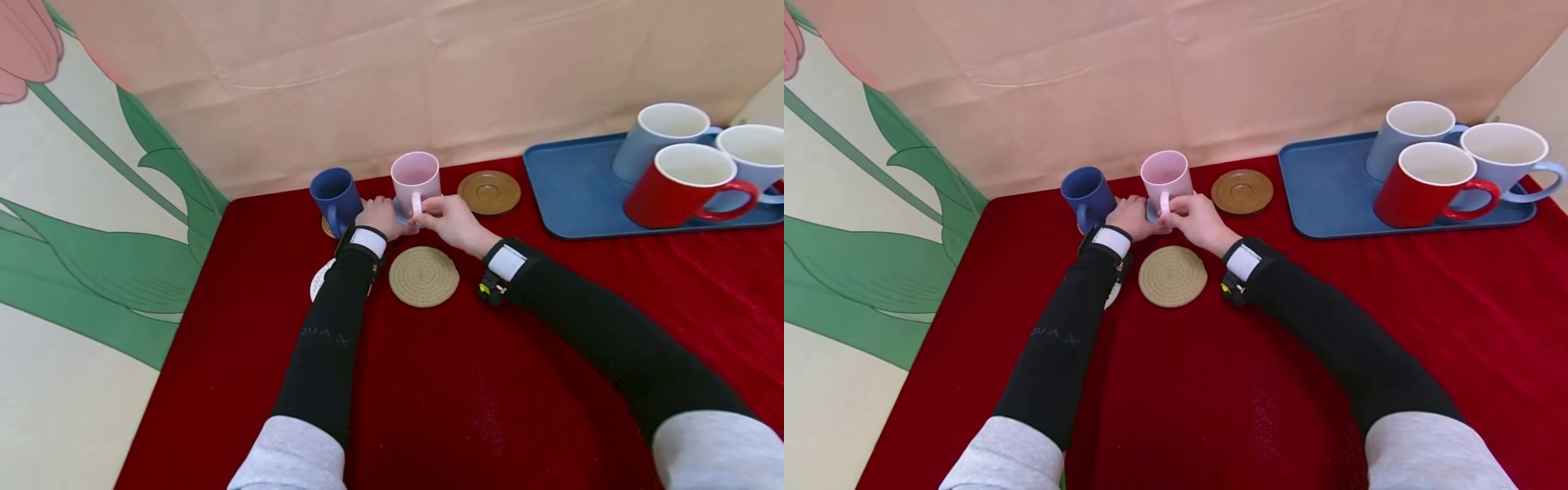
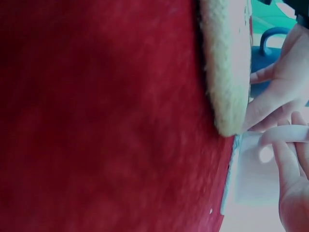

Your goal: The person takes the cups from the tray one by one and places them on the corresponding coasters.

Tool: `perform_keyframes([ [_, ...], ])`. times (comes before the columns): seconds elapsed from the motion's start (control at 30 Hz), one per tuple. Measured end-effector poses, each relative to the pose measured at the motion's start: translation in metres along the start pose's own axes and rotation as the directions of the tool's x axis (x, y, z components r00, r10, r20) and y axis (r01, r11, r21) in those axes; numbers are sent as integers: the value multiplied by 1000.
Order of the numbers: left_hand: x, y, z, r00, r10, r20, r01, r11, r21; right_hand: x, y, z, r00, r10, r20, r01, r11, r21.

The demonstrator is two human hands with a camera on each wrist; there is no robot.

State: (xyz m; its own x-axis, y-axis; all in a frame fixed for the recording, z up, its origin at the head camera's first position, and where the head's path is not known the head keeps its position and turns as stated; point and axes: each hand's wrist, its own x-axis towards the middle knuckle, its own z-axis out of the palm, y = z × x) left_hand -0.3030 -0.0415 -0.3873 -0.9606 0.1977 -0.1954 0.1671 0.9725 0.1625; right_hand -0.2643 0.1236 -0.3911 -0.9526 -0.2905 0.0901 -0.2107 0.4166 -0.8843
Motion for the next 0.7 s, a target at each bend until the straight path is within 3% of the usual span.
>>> perform_keyframes([
  [0.33,-9,-1,-4,999,30,-36,-29,999,20,3,-7,9,999,10,44,-12,999,38],
  [0.7,2,-4,3,1000,9,-5,-9,1000,29,6,-8,9,995,37,94,-43,997,57],
])
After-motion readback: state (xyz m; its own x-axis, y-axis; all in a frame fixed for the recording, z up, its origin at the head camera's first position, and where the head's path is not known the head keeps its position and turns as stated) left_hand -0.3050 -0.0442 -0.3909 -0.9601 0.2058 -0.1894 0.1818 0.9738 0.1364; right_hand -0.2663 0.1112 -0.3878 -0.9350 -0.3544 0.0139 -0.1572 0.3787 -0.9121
